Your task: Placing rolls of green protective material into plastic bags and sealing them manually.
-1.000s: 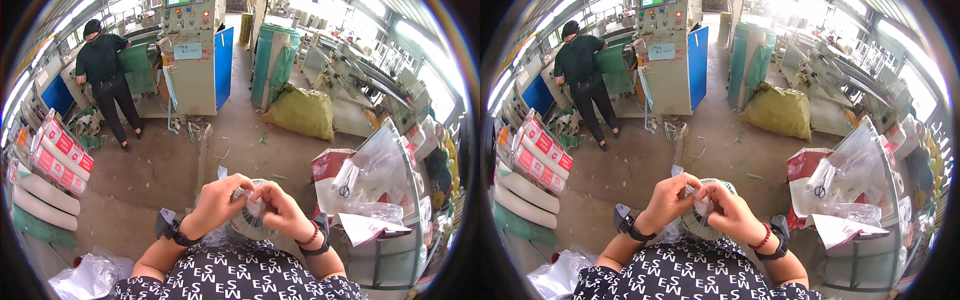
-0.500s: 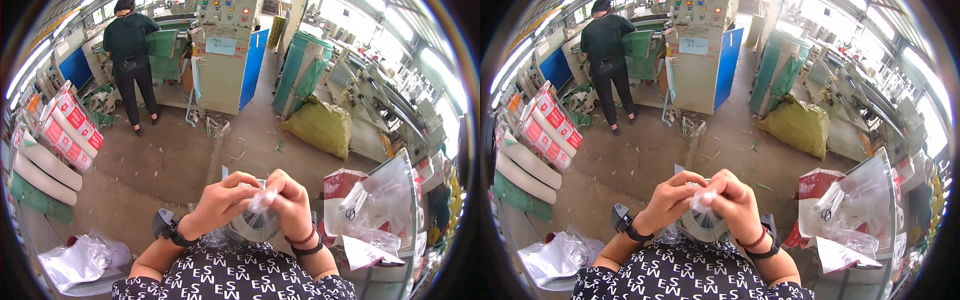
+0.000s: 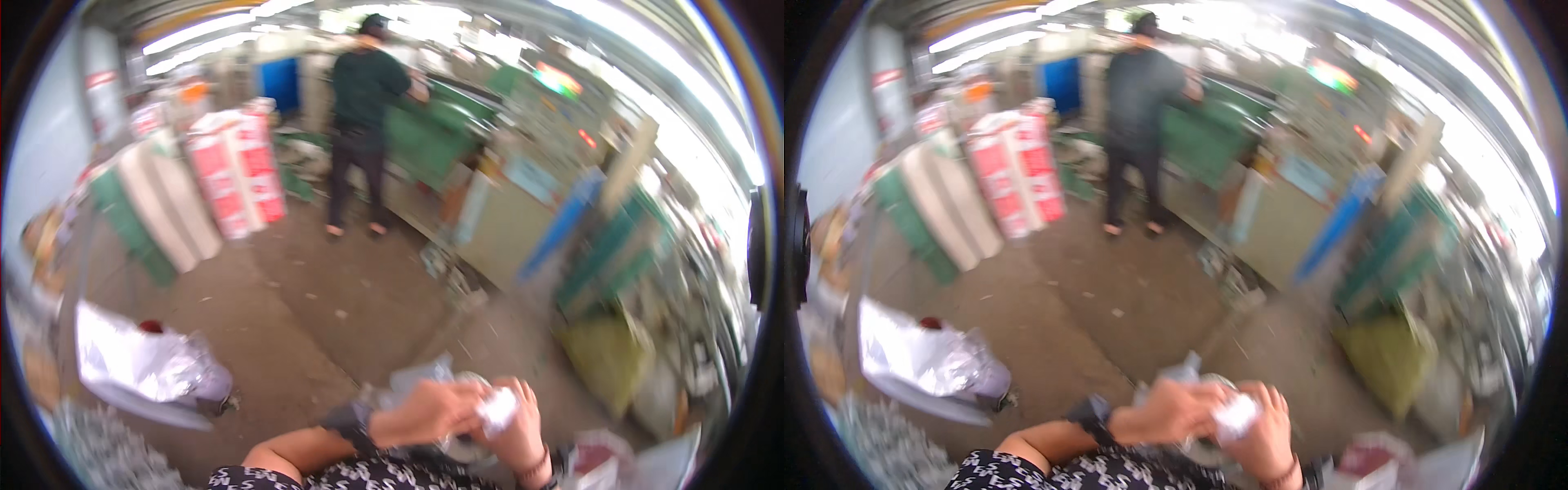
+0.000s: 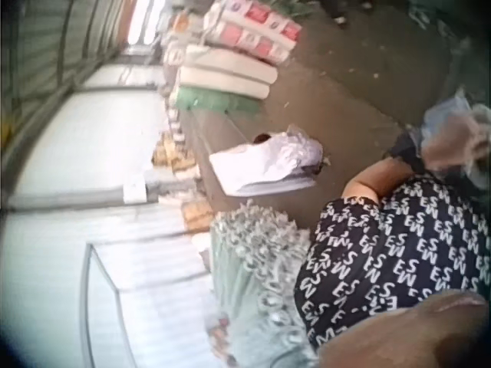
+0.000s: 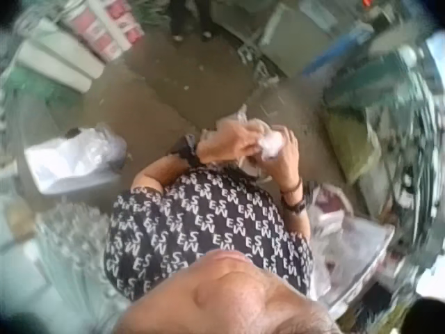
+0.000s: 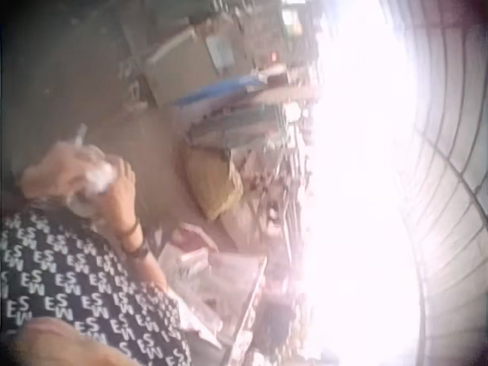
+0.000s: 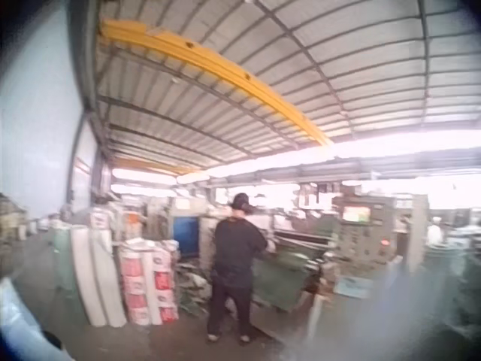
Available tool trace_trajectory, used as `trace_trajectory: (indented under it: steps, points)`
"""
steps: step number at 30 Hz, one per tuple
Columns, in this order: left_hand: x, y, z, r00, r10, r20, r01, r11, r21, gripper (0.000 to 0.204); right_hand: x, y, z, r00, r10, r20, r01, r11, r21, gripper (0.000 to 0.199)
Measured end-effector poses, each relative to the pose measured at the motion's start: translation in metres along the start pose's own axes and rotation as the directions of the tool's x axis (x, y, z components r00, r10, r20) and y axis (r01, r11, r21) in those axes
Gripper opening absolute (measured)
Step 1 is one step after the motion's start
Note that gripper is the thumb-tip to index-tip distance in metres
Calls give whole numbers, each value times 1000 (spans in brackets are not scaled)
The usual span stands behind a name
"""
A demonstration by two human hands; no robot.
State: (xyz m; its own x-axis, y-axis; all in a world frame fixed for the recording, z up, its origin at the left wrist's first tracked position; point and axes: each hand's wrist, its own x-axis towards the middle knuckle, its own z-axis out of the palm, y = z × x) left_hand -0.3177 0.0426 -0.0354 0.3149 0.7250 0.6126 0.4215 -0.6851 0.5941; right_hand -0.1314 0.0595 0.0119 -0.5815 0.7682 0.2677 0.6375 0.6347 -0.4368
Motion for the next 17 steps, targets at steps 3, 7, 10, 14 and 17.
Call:
trace_trajectory:
  steps: [3, 7, 10, 14, 17]
  points:
    - [-9, 8, -13, 976, -188, 107, 177, 979, 102, 28, 20, 1, -5, 981, -184, 69, 189, 978, -87, 43]
    - [-49, 13, -28, 927, -210, -311, 267, 951, 156, 28, 63, -25, 12, 934, -341, 106, 318, 929, 189, 44]
    - [-114, 17, -14, 511, -271, -816, 512, 858, 35, 34, 84, -27, 25, 811, -554, 191, 485, 818, 310, 48]
    - [-216, 28, 75, -186, -858, -478, 411, 374, -831, 58, 83, -8, 24, 706, -701, 98, 495, 588, 640, 34]
    - [-272, 3, 249, -409, -907, -102, 145, 46, -988, 69, 55, 8, 8, 527, -842, 113, 514, 422, 746, 31]
